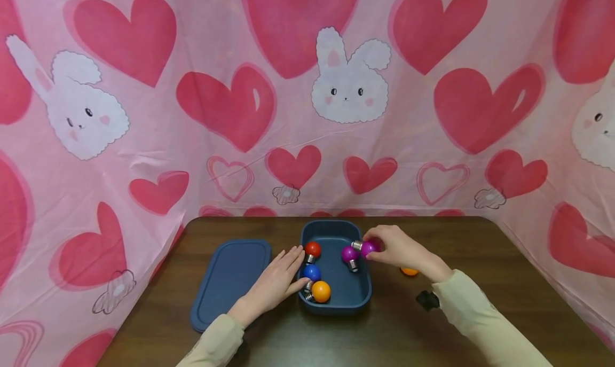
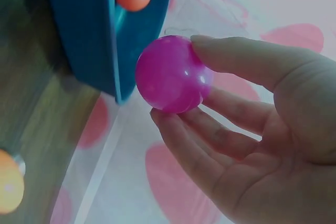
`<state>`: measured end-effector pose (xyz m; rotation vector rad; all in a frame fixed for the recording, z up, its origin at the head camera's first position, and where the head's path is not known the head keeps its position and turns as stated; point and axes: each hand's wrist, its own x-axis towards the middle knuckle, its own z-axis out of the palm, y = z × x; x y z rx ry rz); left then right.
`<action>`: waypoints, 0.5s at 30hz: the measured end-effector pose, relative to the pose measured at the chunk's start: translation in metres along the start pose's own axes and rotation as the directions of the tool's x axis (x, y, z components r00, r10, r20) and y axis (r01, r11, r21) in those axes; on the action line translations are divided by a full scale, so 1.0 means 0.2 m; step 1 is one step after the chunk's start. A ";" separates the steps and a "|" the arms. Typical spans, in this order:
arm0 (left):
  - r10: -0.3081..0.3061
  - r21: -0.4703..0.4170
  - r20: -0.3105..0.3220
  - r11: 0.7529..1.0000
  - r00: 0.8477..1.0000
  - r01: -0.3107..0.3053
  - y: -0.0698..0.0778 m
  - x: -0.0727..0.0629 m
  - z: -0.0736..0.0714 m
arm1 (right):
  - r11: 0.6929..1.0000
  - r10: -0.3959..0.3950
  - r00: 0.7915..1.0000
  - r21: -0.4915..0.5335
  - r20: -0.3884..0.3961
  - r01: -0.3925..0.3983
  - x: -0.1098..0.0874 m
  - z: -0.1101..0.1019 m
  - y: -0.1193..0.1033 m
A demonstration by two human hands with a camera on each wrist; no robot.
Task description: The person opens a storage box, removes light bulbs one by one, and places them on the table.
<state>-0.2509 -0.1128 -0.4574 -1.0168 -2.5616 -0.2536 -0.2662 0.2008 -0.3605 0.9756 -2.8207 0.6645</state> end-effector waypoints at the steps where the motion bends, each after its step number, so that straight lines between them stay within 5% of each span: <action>1: 0.000 0.001 0.001 1.000 1.000 0.000 0.00 0.00 0.00 | 1.000 0.009 1.000 0.005 -0.009 -0.009 -0.01 -0.01 0.01; 15: -0.015 -0.016 0.010 1.000 1.000 0.015 0.00 0.00 -0.01 | 0.988 0.152 0.984 0.039 -0.095 -0.149 -0.15 -0.06 0.21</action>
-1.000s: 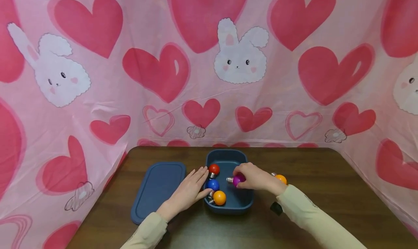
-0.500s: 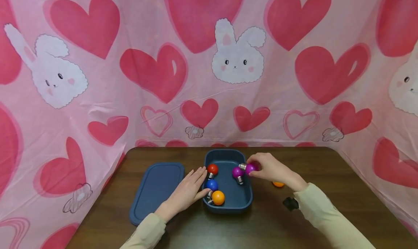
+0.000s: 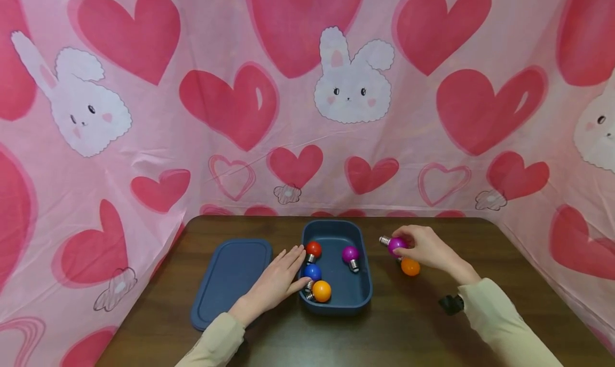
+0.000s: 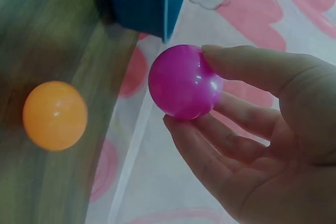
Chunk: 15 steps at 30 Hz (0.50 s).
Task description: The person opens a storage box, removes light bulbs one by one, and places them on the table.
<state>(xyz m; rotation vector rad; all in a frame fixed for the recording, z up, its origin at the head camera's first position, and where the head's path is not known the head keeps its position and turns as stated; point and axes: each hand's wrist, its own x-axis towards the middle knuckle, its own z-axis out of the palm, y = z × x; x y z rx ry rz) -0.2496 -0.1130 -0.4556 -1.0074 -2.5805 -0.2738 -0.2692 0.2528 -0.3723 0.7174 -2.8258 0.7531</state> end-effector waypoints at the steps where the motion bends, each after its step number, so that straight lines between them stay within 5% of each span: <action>1: -0.006 -0.004 0.005 1.000 1.000 0.006 0.00 0.00 0.00 | 1.000 0.011 1.000 0.005 -0.004 -0.011 -0.01 0.00 0.01; 15: -0.001 0.006 0.005 1.000 1.000 0.001 -0.01 0.00 0.01 | 0.991 0.135 0.990 0.000 -0.027 -0.135 -0.09 -0.02 0.22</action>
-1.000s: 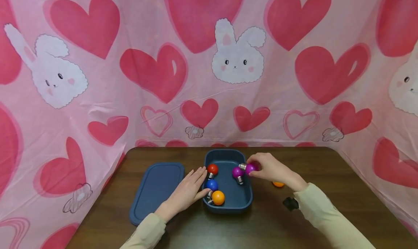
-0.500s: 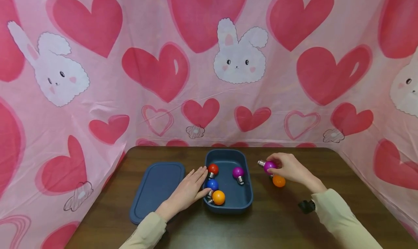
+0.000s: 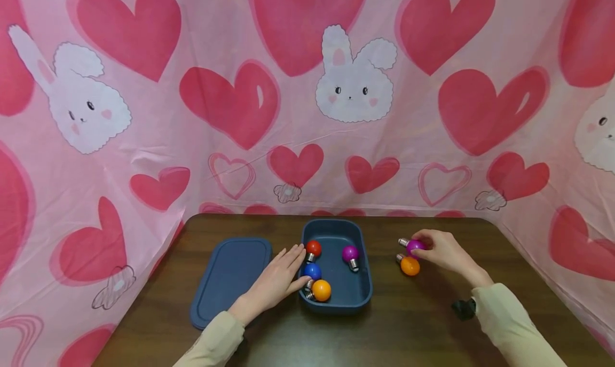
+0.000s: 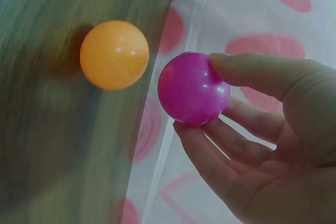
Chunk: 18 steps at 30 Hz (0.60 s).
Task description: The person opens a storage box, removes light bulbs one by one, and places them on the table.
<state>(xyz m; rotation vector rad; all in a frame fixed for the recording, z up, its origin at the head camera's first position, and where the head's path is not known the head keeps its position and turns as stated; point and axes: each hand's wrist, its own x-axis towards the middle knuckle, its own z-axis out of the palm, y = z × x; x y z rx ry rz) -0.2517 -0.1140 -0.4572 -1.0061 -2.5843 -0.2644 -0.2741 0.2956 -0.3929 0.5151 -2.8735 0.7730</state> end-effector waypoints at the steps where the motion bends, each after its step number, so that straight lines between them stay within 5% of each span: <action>1: -0.002 -0.001 0.002 1.000 1.000 0.002 0.00 0.00 0.00 | 1.000 0.005 1.000 -0.001 -0.001 -0.005 0.00 0.00 0.01; 18: 0.008 0.023 -0.009 1.000 1.000 -0.007 0.00 0.00 0.00 | 0.993 0.118 0.992 0.008 0.040 -0.119 -0.06 0.02 0.18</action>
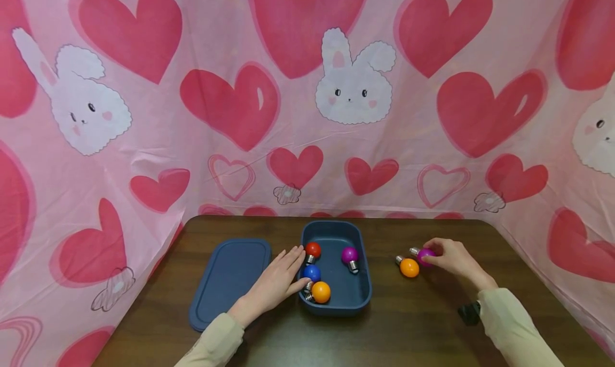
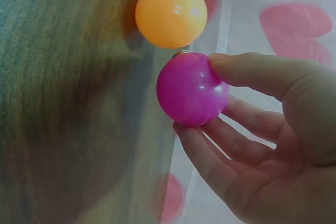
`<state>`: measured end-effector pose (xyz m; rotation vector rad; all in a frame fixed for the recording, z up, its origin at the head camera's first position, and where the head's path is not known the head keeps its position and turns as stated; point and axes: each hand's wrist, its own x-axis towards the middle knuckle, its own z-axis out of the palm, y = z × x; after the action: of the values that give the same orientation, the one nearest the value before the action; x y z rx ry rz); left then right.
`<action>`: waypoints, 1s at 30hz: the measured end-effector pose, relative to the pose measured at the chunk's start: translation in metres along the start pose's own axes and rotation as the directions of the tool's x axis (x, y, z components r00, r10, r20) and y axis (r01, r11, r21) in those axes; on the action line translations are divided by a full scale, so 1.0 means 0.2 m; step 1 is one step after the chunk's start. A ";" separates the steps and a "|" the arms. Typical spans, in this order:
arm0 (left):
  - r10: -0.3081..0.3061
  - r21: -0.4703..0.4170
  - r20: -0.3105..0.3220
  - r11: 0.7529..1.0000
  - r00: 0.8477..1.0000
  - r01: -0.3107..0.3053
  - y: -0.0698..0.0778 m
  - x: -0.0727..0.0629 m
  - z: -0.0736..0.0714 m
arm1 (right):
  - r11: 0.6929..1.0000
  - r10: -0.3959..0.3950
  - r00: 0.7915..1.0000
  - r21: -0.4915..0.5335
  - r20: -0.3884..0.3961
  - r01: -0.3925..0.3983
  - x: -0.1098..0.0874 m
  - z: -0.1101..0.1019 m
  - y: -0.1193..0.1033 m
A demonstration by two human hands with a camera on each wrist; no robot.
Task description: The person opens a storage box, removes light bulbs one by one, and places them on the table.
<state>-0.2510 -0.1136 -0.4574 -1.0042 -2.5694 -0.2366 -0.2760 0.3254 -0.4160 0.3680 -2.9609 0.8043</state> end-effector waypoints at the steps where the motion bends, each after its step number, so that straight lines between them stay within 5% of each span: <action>1: 0.000 0.001 0.000 1.000 1.000 0.000 0.00 0.00 0.00 | 1.000 0.007 1.000 0.006 0.006 -0.007 0.00 0.01 0.01; 30: -0.021 -0.018 0.029 1.000 0.999 0.021 0.00 0.00 -0.01 | 0.998 0.053 0.996 0.034 0.066 -0.055 -0.02 0.05 0.03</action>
<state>-0.2505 -0.1140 -0.4556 -0.9945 -2.6089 -0.2531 -0.2731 0.3271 -0.4279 0.3233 -3.0321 0.8678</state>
